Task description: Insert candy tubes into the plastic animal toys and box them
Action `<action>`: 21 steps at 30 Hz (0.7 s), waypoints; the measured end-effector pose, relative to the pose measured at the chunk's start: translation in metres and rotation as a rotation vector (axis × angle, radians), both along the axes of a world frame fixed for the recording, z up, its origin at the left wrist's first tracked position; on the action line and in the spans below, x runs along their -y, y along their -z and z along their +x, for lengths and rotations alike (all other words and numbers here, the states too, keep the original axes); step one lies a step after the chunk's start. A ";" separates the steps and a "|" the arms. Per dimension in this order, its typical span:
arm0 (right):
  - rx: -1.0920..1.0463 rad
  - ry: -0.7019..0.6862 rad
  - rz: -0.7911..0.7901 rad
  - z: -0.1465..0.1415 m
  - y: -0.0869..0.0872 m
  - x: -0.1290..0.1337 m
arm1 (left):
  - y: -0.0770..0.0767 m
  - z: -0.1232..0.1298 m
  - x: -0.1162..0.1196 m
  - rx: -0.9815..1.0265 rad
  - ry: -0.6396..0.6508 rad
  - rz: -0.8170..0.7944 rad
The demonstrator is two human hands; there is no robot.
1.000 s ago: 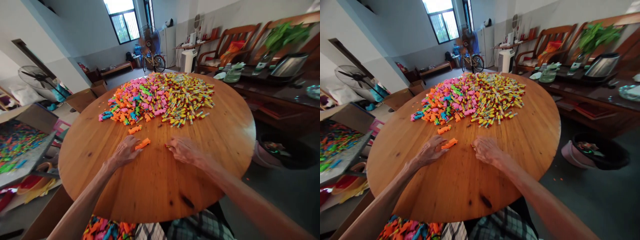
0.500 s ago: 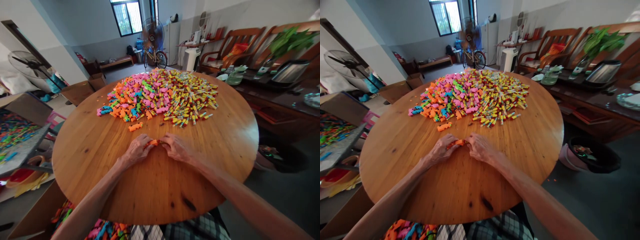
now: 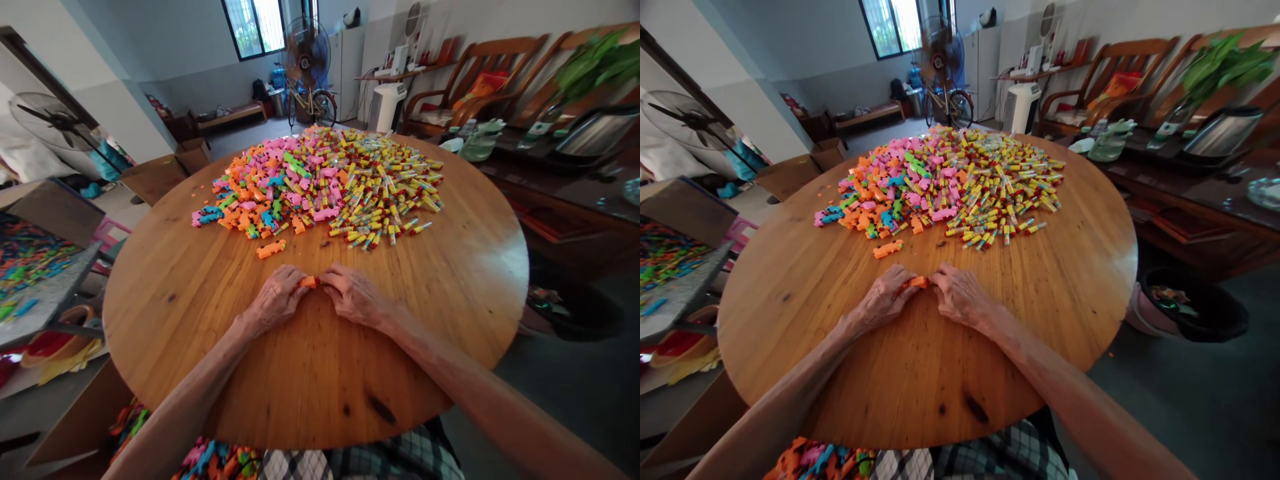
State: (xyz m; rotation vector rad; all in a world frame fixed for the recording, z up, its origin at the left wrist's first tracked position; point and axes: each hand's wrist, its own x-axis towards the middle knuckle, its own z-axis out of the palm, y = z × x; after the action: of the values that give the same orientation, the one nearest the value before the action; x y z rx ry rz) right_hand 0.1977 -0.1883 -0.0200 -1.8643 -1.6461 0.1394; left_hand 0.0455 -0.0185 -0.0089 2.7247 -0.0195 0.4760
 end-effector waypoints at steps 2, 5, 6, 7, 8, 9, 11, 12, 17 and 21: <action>0.015 -0.004 0.015 -0.001 0.001 0.001 | 0.002 0.000 0.001 -0.010 -0.007 0.026; 0.067 -0.010 0.019 -0.004 0.004 0.003 | 0.004 0.001 0.004 -0.022 -0.027 0.080; 0.093 -0.016 0.005 -0.005 0.004 0.003 | 0.005 0.002 0.004 -0.023 -0.032 0.095; 0.116 -0.022 -0.014 -0.006 0.004 0.004 | 0.005 0.002 0.005 -0.023 -0.036 0.109; 0.133 -0.030 -0.035 -0.006 0.004 0.005 | 0.006 0.003 0.005 -0.022 -0.039 0.120; 0.144 -0.039 -0.053 -0.006 0.003 0.005 | 0.007 0.003 0.005 -0.022 -0.040 0.126; 0.144 -0.055 -0.073 -0.005 0.000 0.005 | 0.009 0.004 0.004 -0.015 -0.041 0.128; 0.138 -0.065 -0.081 -0.004 -0.001 0.005 | 0.010 0.003 0.004 -0.013 -0.037 0.122; 0.158 -0.080 -0.137 -0.001 -0.005 0.003 | 0.014 0.002 -0.001 0.011 -0.003 0.062; 0.221 -0.074 -0.172 -0.008 -0.006 0.002 | 0.019 0.006 -0.002 0.025 -0.014 0.044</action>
State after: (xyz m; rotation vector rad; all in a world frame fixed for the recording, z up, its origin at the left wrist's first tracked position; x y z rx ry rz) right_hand 0.1897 -0.1902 -0.0138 -2.0064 -1.9066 0.1119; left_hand 0.0515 -0.0160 -0.0276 2.7637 -0.0181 0.5192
